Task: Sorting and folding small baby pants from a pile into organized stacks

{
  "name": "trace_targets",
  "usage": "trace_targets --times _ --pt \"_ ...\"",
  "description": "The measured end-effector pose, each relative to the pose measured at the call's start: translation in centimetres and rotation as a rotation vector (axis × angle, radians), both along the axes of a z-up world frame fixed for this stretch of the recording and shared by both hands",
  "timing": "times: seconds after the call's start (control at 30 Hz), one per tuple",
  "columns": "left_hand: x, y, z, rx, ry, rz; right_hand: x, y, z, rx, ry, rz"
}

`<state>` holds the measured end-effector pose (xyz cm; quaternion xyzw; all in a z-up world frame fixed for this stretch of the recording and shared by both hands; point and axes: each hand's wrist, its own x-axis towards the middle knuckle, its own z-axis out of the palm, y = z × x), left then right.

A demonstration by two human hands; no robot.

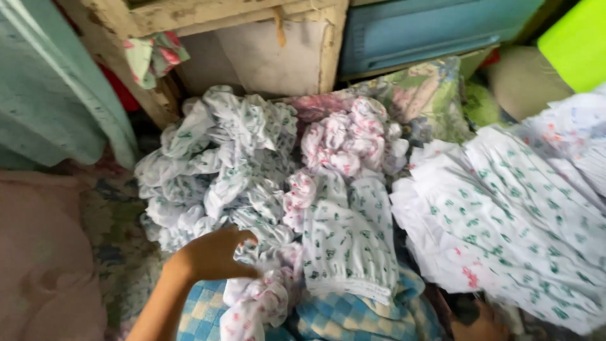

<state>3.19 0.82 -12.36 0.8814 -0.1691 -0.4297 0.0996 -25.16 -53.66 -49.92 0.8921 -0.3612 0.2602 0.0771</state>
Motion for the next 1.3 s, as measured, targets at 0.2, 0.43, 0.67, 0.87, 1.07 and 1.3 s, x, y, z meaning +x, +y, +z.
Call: trace_targets --times 0.2,0.43,0.67,0.87,1.07,1.3 --pt "4.7 -6.2 -10.3 -0.282 -0.314 0.129 3.6 2.1 10.6 0.749 0.460 -0.268" --pt "6.1 -11.0 -17.7 -0.083 -0.212 0.177 5.3 2.1 12.1 0.832 0.391 -0.241" --pt "3.1 -6.8 -17.6 -0.357 -0.347 0.490 3.6 1.3 9.8 0.681 0.217 0.027" --pt "-2.8 -2.8 -18.5 -0.498 -0.465 0.580 4.0 2.8 9.3 0.729 0.266 -0.015" --pt "-6.1 -1.1 -18.7 -0.646 -0.376 0.854 3.9 2.5 8.9 0.824 0.309 -0.108" --pt "-9.1 -1.6 -15.4 -0.666 -0.514 0.851 3.9 2.6 8.8 0.839 0.305 -0.107"
